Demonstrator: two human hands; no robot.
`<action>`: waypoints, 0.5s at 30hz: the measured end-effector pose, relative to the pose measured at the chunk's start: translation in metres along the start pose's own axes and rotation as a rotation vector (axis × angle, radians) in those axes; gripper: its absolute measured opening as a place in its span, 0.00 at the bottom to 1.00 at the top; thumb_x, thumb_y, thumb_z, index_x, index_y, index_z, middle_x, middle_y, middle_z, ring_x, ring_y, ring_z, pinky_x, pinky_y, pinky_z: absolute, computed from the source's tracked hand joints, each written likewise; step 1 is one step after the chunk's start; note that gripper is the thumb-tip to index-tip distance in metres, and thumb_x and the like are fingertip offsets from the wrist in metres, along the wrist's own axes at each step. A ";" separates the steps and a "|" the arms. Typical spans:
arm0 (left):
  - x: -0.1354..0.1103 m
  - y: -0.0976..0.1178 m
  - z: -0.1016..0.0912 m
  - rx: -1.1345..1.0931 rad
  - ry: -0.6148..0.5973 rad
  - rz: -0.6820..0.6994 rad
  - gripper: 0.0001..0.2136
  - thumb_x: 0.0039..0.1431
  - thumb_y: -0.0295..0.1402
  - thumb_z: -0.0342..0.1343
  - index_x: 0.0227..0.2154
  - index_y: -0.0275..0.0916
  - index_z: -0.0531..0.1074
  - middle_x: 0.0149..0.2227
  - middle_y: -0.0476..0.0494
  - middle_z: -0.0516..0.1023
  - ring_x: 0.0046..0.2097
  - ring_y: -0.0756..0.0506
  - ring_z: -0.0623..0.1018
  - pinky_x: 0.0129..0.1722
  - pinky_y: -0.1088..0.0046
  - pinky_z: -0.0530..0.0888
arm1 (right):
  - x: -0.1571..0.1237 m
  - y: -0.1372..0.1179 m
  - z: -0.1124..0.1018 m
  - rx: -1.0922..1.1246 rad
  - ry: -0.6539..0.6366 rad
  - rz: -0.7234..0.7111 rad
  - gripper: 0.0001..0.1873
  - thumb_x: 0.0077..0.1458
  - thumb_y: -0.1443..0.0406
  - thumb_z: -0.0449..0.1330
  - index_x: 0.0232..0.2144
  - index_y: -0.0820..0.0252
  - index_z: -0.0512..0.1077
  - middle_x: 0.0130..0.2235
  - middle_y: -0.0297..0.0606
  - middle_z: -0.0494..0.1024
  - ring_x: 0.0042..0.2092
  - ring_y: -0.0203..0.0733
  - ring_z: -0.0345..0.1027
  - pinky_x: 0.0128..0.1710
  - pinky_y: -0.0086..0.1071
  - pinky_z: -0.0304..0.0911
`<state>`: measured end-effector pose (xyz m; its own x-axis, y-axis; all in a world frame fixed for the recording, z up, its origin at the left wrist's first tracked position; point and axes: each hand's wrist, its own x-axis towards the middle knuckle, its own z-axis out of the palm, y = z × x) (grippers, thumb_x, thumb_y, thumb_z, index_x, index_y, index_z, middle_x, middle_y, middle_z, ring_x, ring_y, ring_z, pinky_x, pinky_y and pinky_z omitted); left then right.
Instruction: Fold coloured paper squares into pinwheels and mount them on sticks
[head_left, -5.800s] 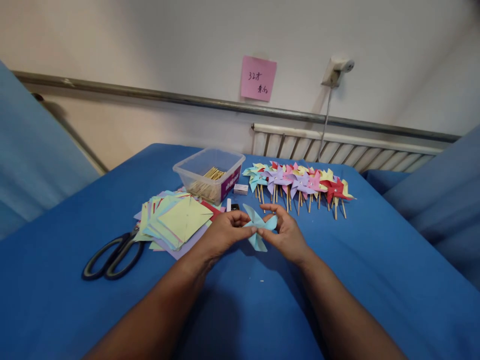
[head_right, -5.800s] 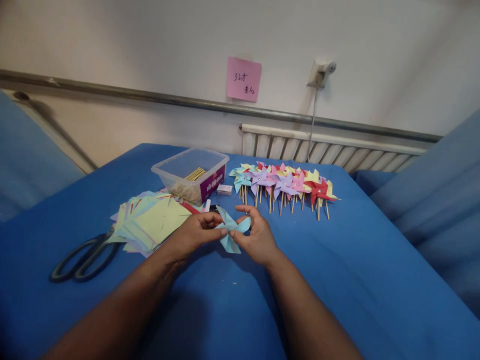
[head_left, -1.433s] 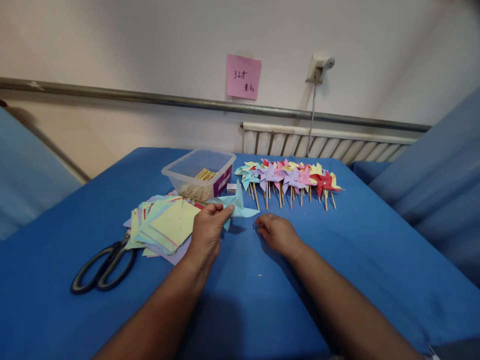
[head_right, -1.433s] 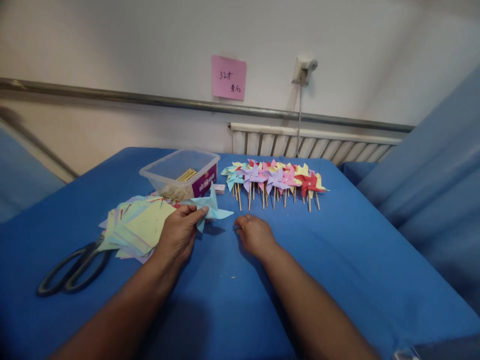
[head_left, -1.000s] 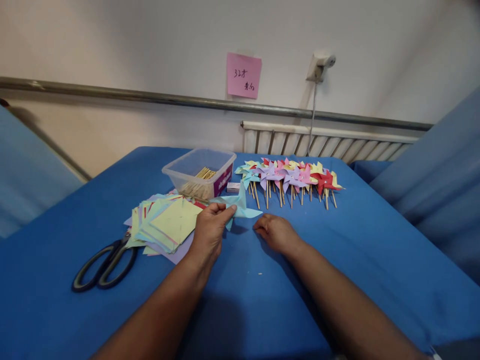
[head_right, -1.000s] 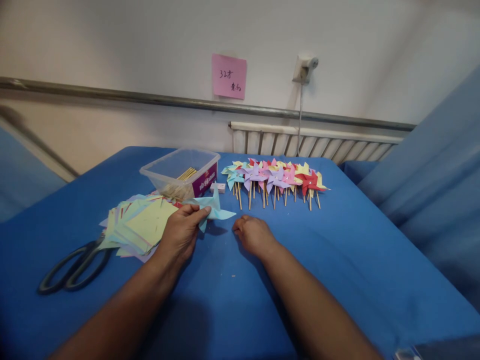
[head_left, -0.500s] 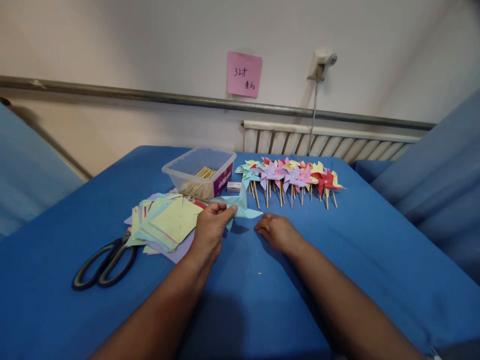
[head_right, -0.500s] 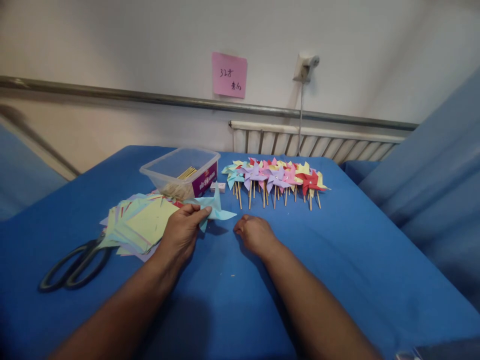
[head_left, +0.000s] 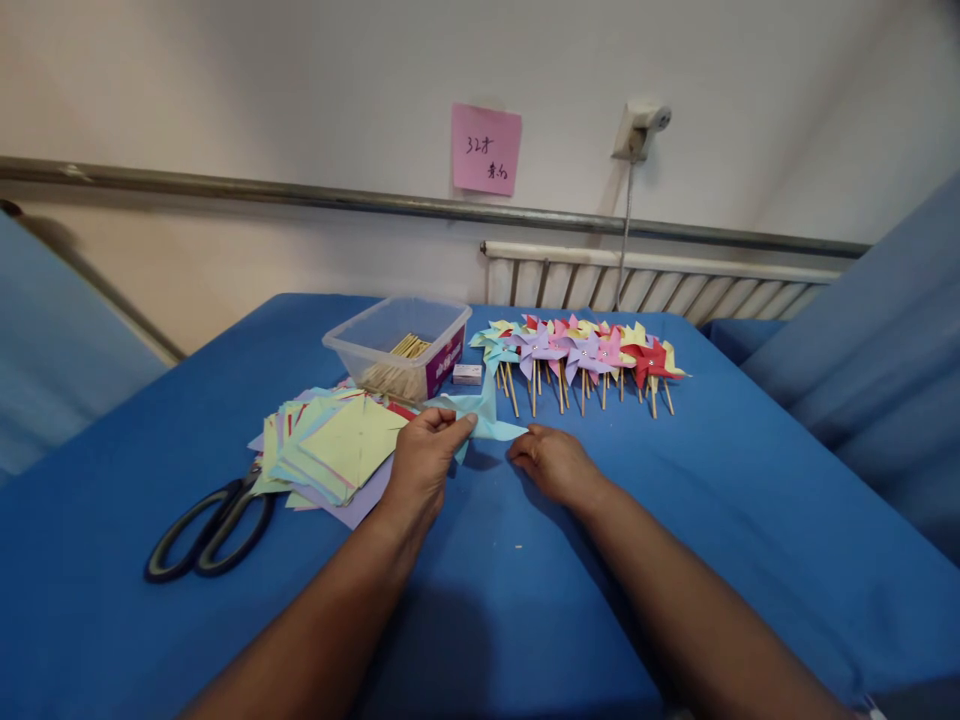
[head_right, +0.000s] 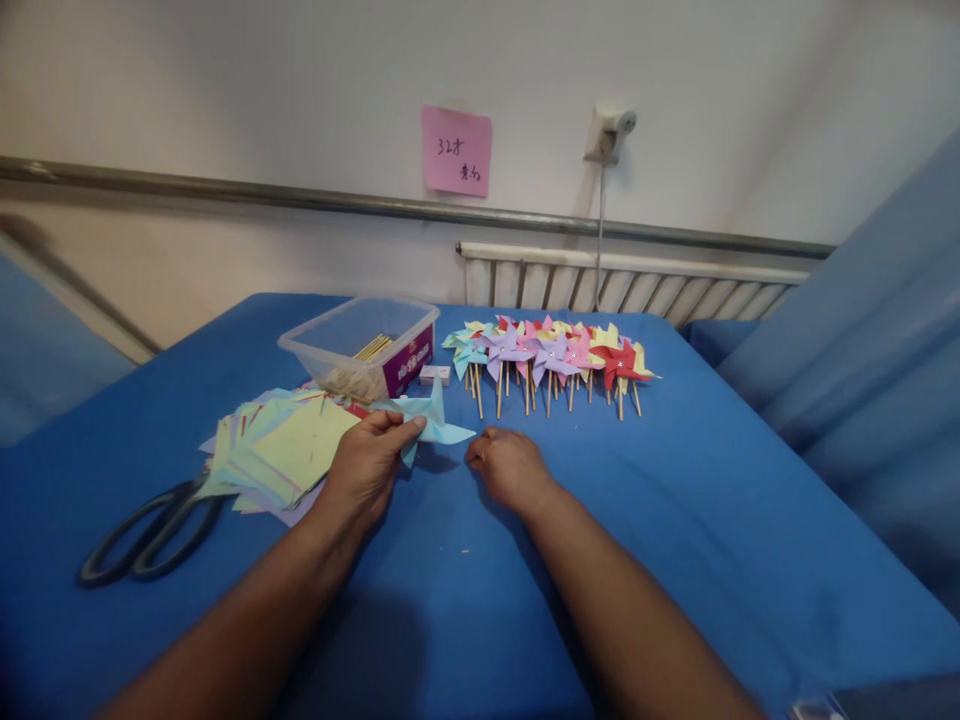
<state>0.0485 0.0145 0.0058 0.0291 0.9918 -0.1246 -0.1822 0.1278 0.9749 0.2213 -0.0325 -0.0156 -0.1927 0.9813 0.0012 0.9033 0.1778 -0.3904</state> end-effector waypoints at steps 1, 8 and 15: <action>0.000 0.000 0.000 0.001 -0.001 0.000 0.14 0.35 0.36 0.69 0.22 0.37 0.70 0.19 0.53 0.71 0.21 0.52 0.70 0.22 0.77 0.63 | 0.000 0.000 0.000 -0.004 0.002 -0.007 0.10 0.58 0.66 0.54 0.38 0.55 0.76 0.39 0.38 0.78 0.43 0.40 0.70 0.45 0.29 0.59; -0.001 0.000 0.000 0.020 -0.005 0.004 0.14 0.36 0.37 0.69 0.22 0.37 0.70 0.19 0.53 0.70 0.20 0.53 0.68 0.21 0.77 0.62 | 0.001 0.001 -0.002 -0.039 0.005 -0.007 0.10 0.57 0.67 0.54 0.34 0.57 0.76 0.37 0.38 0.77 0.39 0.40 0.70 0.41 0.29 0.58; 0.000 -0.001 0.000 0.053 0.008 0.013 0.14 0.36 0.38 0.69 0.22 0.37 0.70 0.18 0.54 0.70 0.19 0.53 0.67 0.19 0.78 0.60 | 0.002 0.006 0.002 -0.010 0.075 0.041 0.09 0.58 0.65 0.54 0.33 0.58 0.76 0.37 0.39 0.78 0.40 0.41 0.70 0.39 0.30 0.59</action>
<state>0.0483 0.0149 0.0047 0.0193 0.9933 -0.1135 -0.1298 0.1151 0.9848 0.2252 -0.0301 -0.0197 -0.1261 0.9905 0.0547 0.9136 0.1374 -0.3828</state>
